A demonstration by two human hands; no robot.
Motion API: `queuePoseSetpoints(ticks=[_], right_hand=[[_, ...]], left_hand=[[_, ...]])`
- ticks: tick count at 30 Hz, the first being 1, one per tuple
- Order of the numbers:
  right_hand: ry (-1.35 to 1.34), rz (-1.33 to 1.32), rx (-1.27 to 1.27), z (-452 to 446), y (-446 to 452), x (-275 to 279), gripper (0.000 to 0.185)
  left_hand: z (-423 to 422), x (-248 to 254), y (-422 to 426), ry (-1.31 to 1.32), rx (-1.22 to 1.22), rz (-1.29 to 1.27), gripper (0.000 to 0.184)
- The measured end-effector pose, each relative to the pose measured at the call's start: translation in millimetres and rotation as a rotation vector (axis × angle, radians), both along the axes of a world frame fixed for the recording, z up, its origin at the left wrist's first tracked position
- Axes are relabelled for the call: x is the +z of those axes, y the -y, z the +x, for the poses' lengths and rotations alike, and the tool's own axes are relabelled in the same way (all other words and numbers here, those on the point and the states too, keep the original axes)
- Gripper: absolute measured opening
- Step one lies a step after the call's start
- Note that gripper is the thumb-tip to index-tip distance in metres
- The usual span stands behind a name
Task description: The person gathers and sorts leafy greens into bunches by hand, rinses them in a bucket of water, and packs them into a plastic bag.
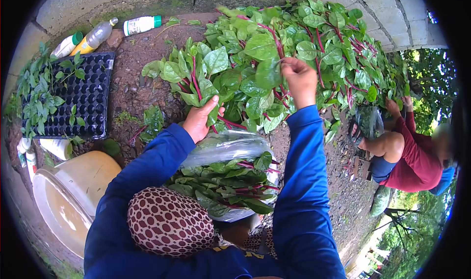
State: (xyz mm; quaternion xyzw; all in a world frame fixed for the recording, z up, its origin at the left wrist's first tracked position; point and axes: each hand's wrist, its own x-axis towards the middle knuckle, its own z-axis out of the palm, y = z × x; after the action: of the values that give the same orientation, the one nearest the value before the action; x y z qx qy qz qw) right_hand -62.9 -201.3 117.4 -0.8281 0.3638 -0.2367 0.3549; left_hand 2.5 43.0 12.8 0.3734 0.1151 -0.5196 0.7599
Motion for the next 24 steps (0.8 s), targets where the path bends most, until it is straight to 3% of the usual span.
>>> queuePoseSetpoints(ticks=[8, 11, 14, 15, 24], right_hand=[[0.083, 0.089, -0.053, 11, -40, -34, 0.021], [-0.027, -0.062, -0.107, 11, -49, -35, 0.021], [-0.124, -0.382, -0.126, 17, -72, -32, 0.020], [-0.154, -0.342, -0.122, 20, -84, -32, 0.021], [-0.209, -0.317, 0.256, 5, -178, -48, 0.025]], left_hand=[[-2, -4, 0, 0.031, 0.020, -0.002, 0.029], [-2, -5, 1, 0.039, 0.021, -0.019, 0.029], [-3, -7, 2, 0.042, 0.031, -0.031, 0.030], [-2, -6, 3, 0.045, 0.039, -0.032, 0.030], [6, -4, -6, -0.150, 0.045, -0.126, 0.029]])
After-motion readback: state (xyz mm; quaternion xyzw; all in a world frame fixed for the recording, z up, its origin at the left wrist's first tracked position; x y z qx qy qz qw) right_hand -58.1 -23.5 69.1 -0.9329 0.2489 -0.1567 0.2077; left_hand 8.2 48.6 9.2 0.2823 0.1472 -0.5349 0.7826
